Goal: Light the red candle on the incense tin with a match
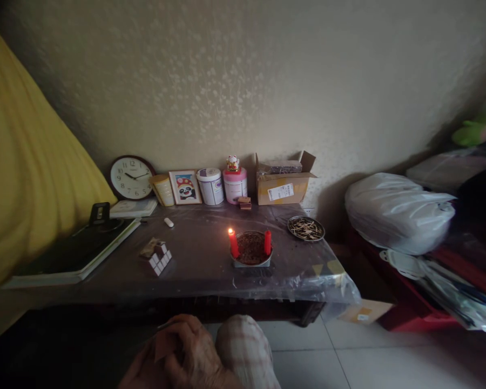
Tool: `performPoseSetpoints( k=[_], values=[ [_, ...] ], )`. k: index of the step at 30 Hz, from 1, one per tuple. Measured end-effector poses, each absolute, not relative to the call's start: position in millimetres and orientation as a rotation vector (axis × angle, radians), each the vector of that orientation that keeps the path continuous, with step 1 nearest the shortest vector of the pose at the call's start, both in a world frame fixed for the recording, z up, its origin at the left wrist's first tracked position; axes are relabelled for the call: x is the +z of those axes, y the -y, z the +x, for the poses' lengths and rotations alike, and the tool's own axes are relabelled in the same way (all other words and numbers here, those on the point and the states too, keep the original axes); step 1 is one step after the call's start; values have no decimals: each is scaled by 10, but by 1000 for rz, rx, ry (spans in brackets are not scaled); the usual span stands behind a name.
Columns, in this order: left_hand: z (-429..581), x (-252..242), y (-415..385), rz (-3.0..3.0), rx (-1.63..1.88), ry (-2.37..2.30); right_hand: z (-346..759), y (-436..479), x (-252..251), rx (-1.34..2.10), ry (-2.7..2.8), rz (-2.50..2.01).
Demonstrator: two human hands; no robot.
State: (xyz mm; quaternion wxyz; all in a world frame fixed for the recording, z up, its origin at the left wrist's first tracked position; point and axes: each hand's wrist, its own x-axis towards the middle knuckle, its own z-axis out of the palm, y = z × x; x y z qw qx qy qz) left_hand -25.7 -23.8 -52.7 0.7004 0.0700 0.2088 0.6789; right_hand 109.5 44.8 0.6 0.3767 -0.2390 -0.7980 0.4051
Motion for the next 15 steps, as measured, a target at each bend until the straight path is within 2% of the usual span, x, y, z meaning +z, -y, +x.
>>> performPoseSetpoints(
  k=[15],
  values=[
    [-307,-531,250,2,1489,-530,1131,-442,63,1088,2033,-595]
  ],
)
